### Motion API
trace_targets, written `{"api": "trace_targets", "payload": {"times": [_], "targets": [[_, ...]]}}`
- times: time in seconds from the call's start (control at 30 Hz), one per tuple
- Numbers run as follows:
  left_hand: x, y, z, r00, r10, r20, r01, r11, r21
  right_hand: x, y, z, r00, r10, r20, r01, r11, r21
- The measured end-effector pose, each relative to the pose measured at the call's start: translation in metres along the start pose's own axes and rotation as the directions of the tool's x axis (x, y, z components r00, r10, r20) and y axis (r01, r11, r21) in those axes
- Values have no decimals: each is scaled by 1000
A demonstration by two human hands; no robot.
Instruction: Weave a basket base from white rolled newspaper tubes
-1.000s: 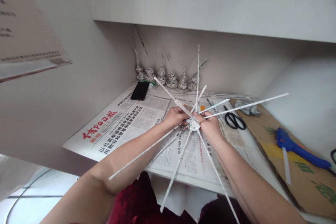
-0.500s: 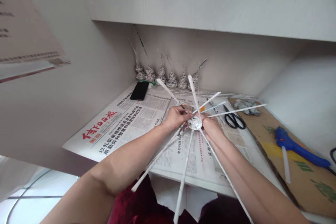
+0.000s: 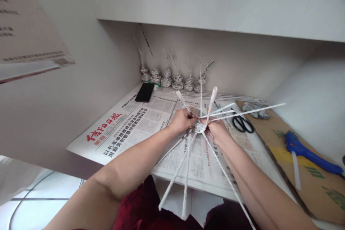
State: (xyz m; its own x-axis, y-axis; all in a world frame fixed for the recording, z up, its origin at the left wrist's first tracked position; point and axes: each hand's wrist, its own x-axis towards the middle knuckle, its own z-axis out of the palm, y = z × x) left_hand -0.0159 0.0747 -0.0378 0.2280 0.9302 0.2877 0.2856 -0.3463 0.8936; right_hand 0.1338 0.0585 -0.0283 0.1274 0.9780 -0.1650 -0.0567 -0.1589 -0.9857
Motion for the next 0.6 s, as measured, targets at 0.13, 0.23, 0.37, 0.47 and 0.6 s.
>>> {"api": "trace_targets", "payload": {"times": [0.13,0.23,0.37,0.47,0.6], "targets": [[-1,2,-2,999,47,7,-47,991,128,-4,-4,2,999,41,7,-41,999,7],[-1,2,-2,999,48,-23,-45,993,113,-6,-6,3,997,62,-39,-62,998,18],[2,-1,-1,976,-219,21,219,958,-188,-5,-6,3,996,24,-87,-24,1000,-4],[6,-1,-1,906,-400,136,412,769,-488,-3,-5,2,996,14,-89,-14,1000,-7],[8,3,-3,837,-507,207,522,625,-581,-2,-5,1,999,-22,-46,22,1000,7]]}}
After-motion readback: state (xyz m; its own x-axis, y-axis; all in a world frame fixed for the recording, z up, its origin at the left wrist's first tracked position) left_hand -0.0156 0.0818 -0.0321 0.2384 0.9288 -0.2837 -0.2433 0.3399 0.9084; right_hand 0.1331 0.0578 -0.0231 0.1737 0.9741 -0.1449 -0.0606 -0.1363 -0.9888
